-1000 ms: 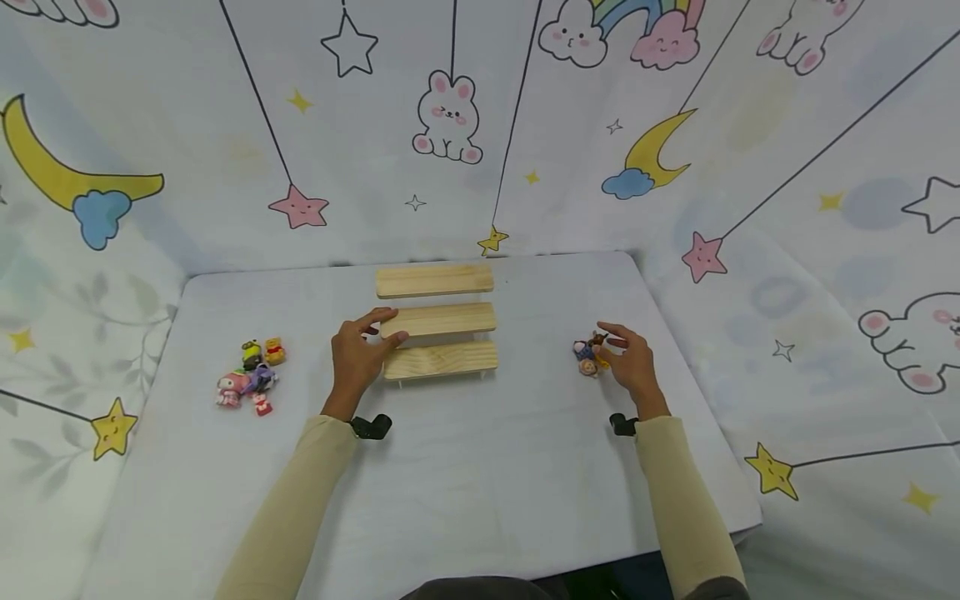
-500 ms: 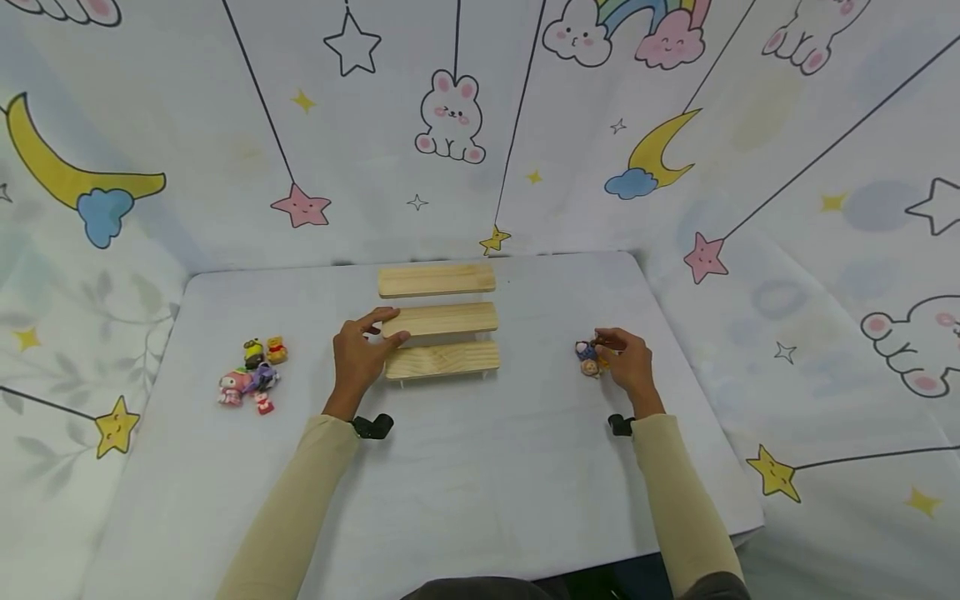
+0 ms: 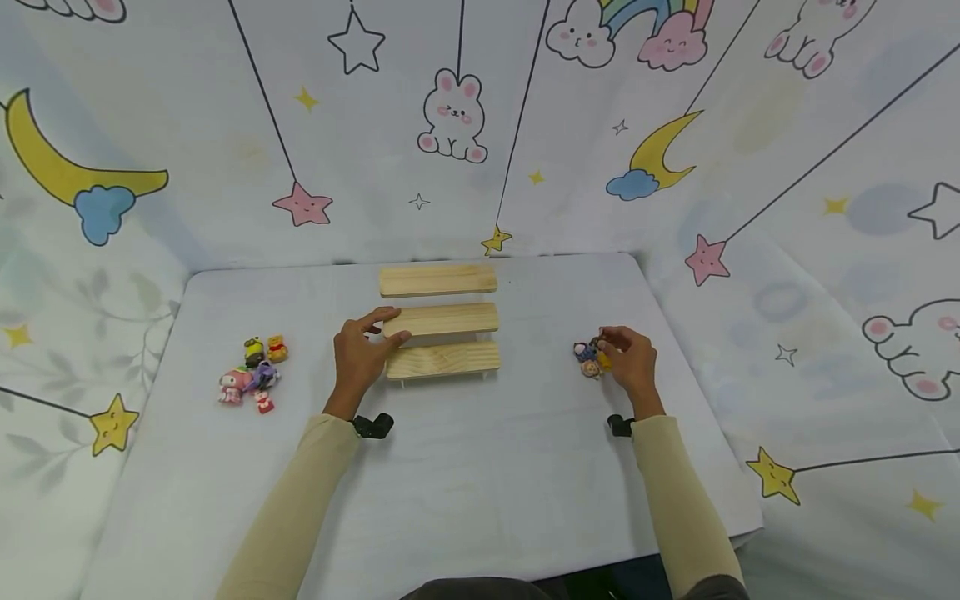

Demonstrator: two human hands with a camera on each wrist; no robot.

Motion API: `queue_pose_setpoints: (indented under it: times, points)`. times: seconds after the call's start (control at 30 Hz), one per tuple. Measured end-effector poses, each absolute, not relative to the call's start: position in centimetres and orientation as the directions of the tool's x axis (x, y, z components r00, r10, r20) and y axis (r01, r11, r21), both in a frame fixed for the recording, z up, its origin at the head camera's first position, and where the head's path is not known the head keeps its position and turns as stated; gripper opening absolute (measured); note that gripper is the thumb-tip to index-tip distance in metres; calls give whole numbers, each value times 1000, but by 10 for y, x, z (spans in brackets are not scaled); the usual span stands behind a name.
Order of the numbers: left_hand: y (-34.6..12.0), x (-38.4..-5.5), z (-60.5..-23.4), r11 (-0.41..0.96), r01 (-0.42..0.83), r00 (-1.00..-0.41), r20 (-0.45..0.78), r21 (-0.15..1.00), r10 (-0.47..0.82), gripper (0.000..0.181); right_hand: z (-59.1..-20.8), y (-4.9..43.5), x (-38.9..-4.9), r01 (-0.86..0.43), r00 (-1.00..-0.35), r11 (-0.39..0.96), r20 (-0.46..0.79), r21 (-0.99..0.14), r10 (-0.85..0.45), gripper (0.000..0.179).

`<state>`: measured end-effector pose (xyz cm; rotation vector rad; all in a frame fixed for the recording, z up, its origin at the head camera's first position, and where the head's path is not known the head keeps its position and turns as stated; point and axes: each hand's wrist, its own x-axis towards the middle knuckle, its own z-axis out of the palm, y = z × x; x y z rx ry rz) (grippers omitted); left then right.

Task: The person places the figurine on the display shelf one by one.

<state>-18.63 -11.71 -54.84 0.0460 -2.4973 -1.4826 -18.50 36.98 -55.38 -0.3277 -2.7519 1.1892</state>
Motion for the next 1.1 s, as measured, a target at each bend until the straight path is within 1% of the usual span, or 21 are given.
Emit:
queue_pose_setpoints:
  times: [0.5,0.8,1.1]
  points:
    - [-118,-186,-550,475,102,-969,195,874,-151,48,-523,349,-191,31,-969,650,136,-759,205,28]
    - [-117,-187,-550,458,94,-971,183,884,-152,49,-500,333,-191,-15,-970,639,167,-769,178,29]
    - [-117,-187,-550,466,105,-969,195,879,-149,48,-483,318,-194,-67,-965,638,211,-767,153,30]
